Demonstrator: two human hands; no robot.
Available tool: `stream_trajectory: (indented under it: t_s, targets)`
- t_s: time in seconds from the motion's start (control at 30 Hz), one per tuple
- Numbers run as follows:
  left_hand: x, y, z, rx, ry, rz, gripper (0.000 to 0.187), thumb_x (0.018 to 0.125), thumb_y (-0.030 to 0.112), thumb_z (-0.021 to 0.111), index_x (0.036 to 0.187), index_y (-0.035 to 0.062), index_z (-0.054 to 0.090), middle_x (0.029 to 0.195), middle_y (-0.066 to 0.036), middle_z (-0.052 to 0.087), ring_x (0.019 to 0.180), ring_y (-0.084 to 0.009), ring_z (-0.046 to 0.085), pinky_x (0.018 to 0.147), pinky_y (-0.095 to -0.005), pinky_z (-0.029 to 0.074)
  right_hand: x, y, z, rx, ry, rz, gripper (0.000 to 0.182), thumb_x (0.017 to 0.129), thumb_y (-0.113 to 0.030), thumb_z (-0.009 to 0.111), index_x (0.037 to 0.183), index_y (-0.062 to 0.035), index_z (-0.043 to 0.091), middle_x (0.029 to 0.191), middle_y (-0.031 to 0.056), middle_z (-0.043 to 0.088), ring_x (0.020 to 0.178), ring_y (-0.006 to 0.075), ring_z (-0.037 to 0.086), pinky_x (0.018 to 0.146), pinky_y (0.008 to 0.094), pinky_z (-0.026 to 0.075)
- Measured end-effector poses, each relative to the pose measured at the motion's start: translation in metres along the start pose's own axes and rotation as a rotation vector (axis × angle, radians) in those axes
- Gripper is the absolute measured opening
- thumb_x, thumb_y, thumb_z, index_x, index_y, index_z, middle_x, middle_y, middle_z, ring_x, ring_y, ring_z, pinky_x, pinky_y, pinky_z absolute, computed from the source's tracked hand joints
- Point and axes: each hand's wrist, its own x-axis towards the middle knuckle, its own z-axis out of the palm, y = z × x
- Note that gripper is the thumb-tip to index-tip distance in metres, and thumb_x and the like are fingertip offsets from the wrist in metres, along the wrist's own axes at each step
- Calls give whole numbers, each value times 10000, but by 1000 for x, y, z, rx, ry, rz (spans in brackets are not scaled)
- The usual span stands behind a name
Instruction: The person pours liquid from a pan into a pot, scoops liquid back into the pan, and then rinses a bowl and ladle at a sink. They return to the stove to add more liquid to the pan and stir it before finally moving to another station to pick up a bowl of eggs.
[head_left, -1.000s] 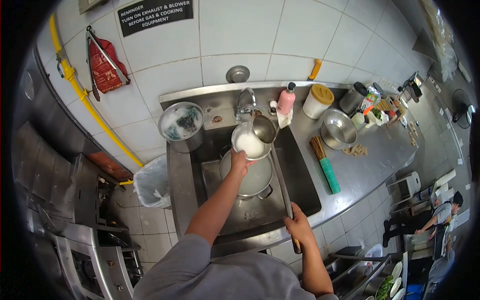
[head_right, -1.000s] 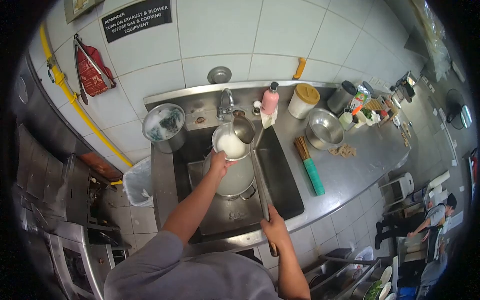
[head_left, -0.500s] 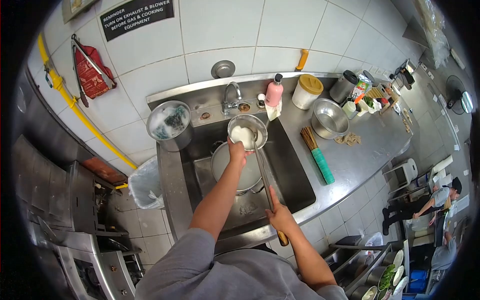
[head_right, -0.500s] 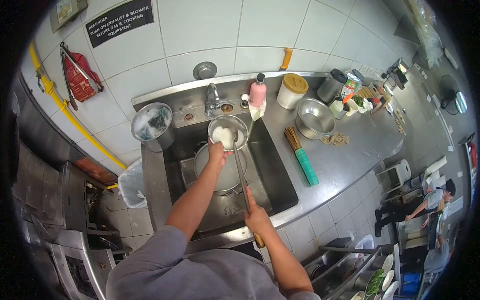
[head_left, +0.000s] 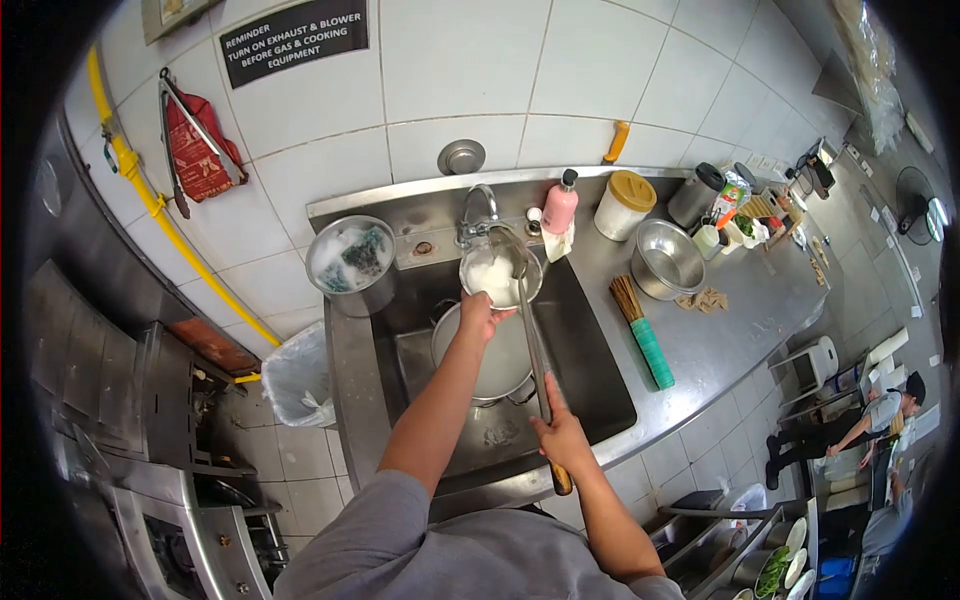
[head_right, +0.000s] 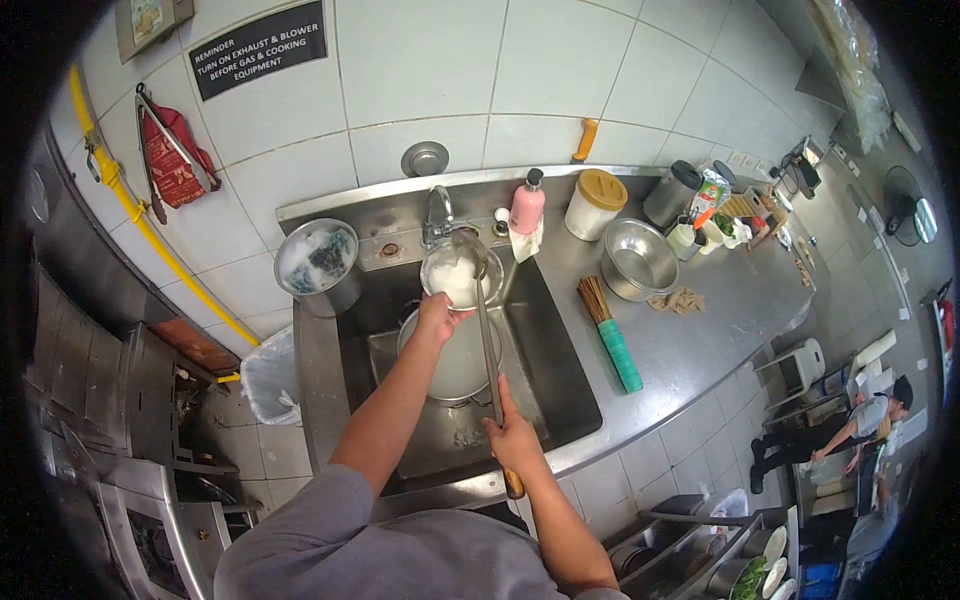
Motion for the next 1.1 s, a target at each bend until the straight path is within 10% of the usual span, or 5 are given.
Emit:
stream_trajectory:
  t_s: [0.2,0.37,1.1]
  targets:
    - [2,2,-9,-5,-44,49,629,746,-19,373,1351,139,316,1262,-182,505,951,-415,640,636,-533,608,2,-13,-20,-279,52,-53,814,885,-78,609,1541,-283,173,732,162,653,524,220,596,597,353,506]
    - [9,11,-3,9,-8,46,638,746,-22,374,1361,133,305,1258,-201,503,967,-419,635,653,-542,608,18,-36,-28,-499,144,-128,812,870,-144,609,1532,-265,156,935,267,662,878,437,642,825,499,501]
    - [12,-10,-6,1,7,13,632,740,-24,390,1358,102,347,1236,-197,537,980,-409,634,704,-534,597,8,1,-22,-250,49,-15,799,871,-143,615,1532,-227,173,1009,309,640,983,460,611,852,485,473]
